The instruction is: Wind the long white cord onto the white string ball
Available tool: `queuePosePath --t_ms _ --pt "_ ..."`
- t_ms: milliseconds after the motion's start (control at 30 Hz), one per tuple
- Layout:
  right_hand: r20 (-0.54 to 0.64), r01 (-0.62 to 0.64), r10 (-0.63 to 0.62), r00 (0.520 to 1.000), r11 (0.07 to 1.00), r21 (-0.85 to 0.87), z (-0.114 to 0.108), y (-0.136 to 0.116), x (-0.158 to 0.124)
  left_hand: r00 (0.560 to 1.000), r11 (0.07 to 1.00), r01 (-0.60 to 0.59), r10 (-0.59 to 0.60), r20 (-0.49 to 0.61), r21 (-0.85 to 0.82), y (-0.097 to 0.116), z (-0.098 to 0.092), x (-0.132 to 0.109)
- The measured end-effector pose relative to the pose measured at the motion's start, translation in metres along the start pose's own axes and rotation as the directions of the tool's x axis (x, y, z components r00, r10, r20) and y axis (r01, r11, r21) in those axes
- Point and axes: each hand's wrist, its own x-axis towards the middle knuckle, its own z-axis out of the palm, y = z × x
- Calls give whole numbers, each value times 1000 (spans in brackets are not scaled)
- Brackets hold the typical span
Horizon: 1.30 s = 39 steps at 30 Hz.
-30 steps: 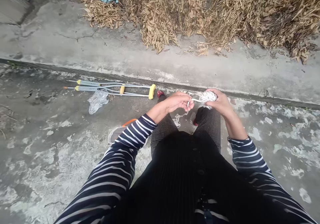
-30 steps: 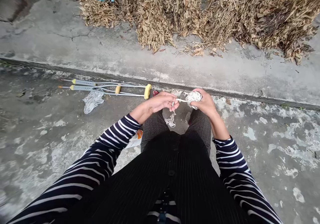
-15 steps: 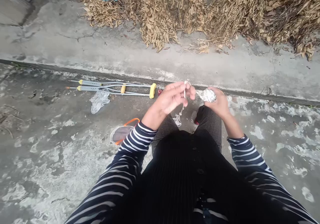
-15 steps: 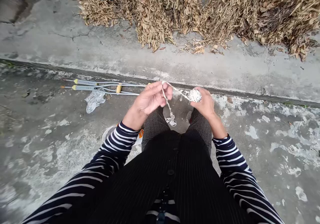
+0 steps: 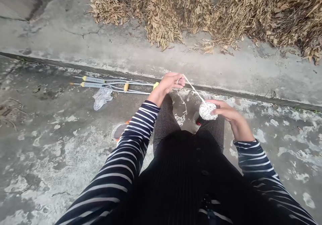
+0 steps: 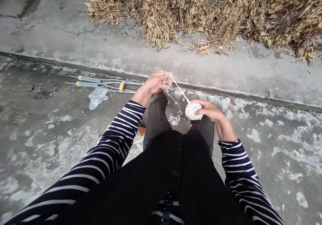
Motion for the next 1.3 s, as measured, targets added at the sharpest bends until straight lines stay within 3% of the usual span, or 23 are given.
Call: queuePosePath --t_ms 100,167,267,367,467,600,733,800,900,967,1067,1167,1300 --pt "-24 -24 26 999 997 68 -1 1 -1 995 927 94 -78 -60 363 -30 -15 1" --pt "-61 -62 67 996 995 74 -1 3 1 997 890 54 -21 -78 452 -46 -5 -11" --pt "-78 -128 134 988 989 76 1 5 5 993 971 -64 40 107 230 -61 35 -39" --pt "-82 -146 152 985 986 80 2 6 9 944 997 -73 82 321 -40 -68 76 -60" --pt "-108 -173 182 977 981 89 2 6 9 937 996 -70 87 337 -61 -73 96 -65" --pt "-109 -198 207 972 976 91 0 3 8 934 988 -94 46 355 120 -72 90 -64" --pt "-202 -165 171 964 985 47 -5 -2 7 894 957 -92 -42 446 274 -50 75 -74" --pt "-253 -126 115 961 992 -28 -7 -3 7 873 983 -57 -37 487 176 -34 69 -82" --pt "-260 -34 -14 966 983 -179 -7 -1 9 839 993 55 12 544 -106 -14 64 -94" --pt "-252 46 -116 961 963 -267 -4 3 12 846 960 95 62 529 -263 -6 66 -100" --pt "-285 110 -222 932 926 -361 1 9 17 918 917 53 111 380 -396 0 74 -103" --pt "-286 133 -255 924 913 -386 5 9 17 975 913 -45 128 180 -405 8 80 -99" --pt "-159 197 -264 951 917 -347 12 1 10 975 928 -188 216 54 -321 23 82 -87"
